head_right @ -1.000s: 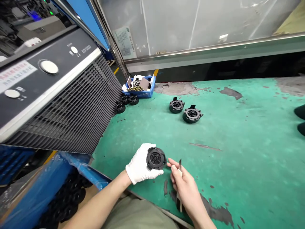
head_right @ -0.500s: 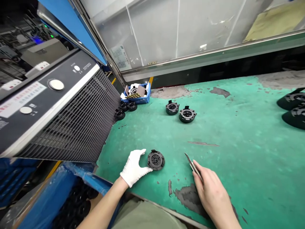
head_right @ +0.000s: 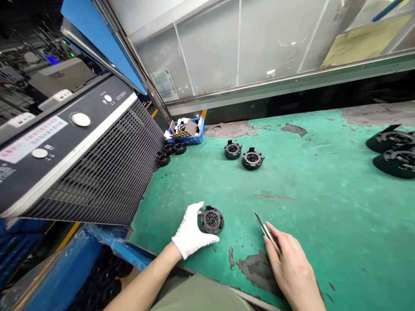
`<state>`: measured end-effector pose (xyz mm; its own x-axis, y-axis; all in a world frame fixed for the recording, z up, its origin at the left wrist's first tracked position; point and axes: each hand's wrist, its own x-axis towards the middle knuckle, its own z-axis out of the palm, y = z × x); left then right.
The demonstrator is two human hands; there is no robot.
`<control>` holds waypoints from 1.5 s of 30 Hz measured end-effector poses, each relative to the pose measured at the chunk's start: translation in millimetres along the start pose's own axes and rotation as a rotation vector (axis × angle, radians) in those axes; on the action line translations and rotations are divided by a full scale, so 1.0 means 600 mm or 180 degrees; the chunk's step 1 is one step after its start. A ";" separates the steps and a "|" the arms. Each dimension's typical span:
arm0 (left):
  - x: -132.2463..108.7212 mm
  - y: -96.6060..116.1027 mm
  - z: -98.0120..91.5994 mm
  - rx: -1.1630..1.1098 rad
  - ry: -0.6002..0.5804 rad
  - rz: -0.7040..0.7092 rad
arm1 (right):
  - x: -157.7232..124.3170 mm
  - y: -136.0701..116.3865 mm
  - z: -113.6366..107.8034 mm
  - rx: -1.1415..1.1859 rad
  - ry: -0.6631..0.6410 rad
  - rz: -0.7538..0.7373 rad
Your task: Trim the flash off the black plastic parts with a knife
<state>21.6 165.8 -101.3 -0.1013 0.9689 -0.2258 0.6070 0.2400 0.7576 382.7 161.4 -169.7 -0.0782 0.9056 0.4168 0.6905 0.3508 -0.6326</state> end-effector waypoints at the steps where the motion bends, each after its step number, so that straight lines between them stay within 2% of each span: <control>1: -0.001 0.001 0.001 0.0007 -0.0015 0.0008 | -0.003 0.001 0.002 0.0010 0.0026 0.0015; 5: 0.010 0.016 0.016 0.0062 -0.0068 0.0128 | 0.002 -0.003 0.006 0.0045 0.0053 0.0067; 7: 0.028 0.024 0.011 0.0053 -0.0260 0.0349 | 0.012 -0.010 0.001 0.0042 0.0020 0.0105; 11: 0.069 0.027 -0.037 -0.0048 -0.0921 0.0990 | 0.021 -0.024 -0.012 0.0012 -0.0036 0.0250; 13: 0.076 0.022 -0.059 -0.0059 -0.0984 0.1145 | 0.017 -0.030 -0.014 0.0029 -0.0088 0.0313; 16: 0.059 0.012 -0.057 -0.0006 -0.0650 0.1062 | 0.007 -0.040 -0.009 0.0050 -0.0133 0.0309; 19: 0.026 0.008 -0.017 0.0089 -0.0112 0.0830 | 0.006 -0.050 -0.004 0.0036 -0.0147 0.0142; 22: 0.006 0.011 0.018 0.0162 0.0090 0.0857 | 0.016 -0.056 -0.010 0.0009 -0.0234 -0.0099; 24: 0.002 0.011 0.018 0.0192 0.0001 0.1059 | 0.022 -0.060 -0.019 -0.0005 -0.0351 -0.0228; 27: -0.004 -0.002 -0.012 0.0273 -0.0211 0.1414 | 0.019 -0.070 -0.030 0.0029 -0.0607 -0.0331; 30: -0.016 -0.022 -0.042 0.0358 -0.0302 0.1682 | 0.000 -0.091 -0.030 0.0105 -0.0909 -0.0355; 33: -0.028 -0.033 -0.049 0.0353 -0.0428 0.1994 | -0.021 -0.115 -0.026 0.0169 -0.1090 -0.0347; 36: -0.036 -0.027 -0.043 0.0277 -0.0677 0.2303 | -0.039 -0.130 -0.028 0.0183 -0.1037 -0.0323; 41: -0.038 0.011 -0.037 0.0270 -0.1158 0.2497 | -0.056 -0.135 -0.050 -0.0069 -0.0790 -0.0168; 43: -0.034 0.024 -0.034 0.0348 -0.1218 0.2542 | -0.054 -0.134 -0.055 -0.0066 -0.0740 -0.0088; 45: -0.028 0.030 -0.032 0.0438 -0.1087 0.2491 | -0.048 -0.135 -0.056 -0.0033 -0.0689 -0.0069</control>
<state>18.7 155.2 -72.1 0.6146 0.7761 0.1415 0.4956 -0.5194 0.6962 353.5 98.8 -108.6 -0.2451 0.9283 0.2796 0.6942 0.3693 -0.6178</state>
